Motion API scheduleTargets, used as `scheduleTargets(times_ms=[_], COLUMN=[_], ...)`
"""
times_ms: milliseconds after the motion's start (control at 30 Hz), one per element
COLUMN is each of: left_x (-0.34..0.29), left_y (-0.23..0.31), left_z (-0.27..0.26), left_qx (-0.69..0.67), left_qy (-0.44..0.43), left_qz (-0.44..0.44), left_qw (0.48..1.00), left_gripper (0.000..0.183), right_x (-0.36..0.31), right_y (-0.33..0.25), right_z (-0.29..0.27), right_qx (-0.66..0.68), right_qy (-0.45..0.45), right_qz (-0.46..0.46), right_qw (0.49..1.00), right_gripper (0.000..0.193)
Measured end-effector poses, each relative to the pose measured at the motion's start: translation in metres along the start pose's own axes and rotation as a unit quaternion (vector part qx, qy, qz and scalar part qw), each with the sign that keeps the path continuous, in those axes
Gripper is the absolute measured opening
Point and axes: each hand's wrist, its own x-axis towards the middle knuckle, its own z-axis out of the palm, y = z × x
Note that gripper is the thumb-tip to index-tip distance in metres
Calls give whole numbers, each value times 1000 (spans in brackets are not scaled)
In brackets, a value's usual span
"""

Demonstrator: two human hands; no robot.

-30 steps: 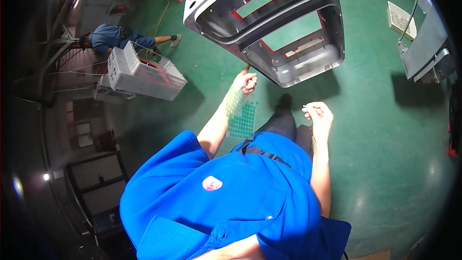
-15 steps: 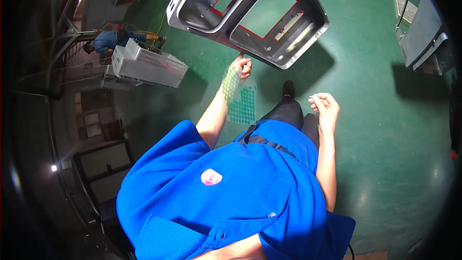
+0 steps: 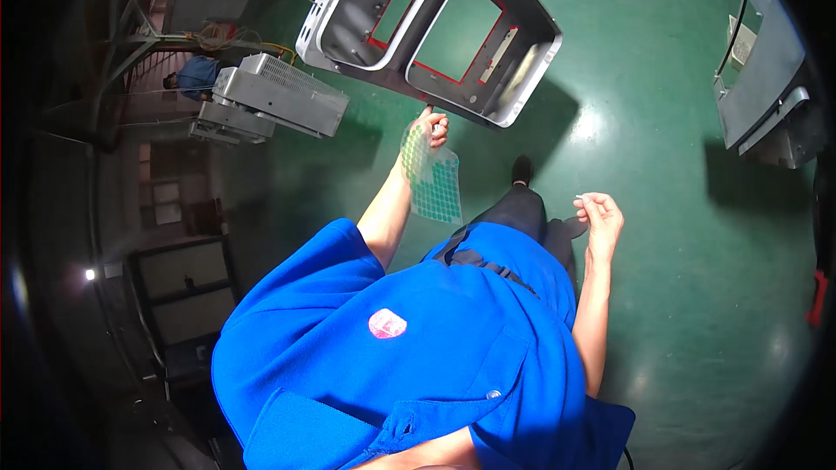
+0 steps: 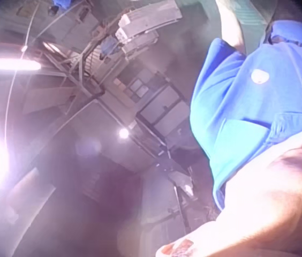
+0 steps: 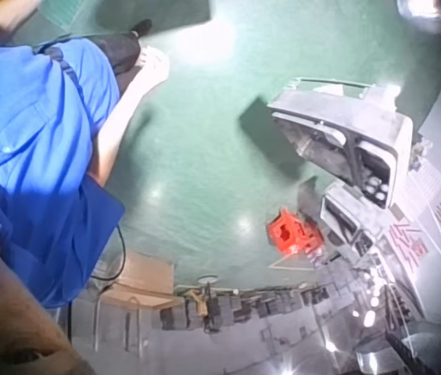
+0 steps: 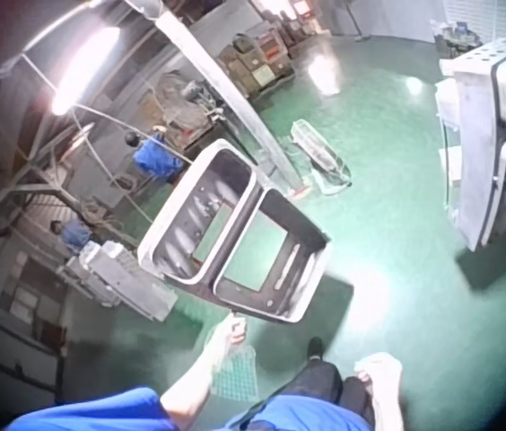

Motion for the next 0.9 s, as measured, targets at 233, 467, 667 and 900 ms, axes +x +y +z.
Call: scheduleTargets(times_ms=[233, 467, 667, 900], left_x=[0, -2, 32, 44], left_y=[-1, -2, -46, -67], left_z=[8, 37, 64, 216], left_qx=[-22, 24, -60, 112], left_qy=[-29, 44, -3, -152], left_qz=[-14, 6, -53, -122], left_qw=[999, 999, 997, 974], left_gripper=[19, 11, 21, 37], right_x=[7, 11, 48, 61], right_y=[-30, -37, -58, -98], right_z=[-26, -45, -34, -77], right_qx=[-39, -21, -25, -35], right_qy=[27, 72, 41, 103], right_qz=[11, 12, -15, -68], right_qw=[999, 997, 999, 992], right_gripper=[7, 10, 13, 10])
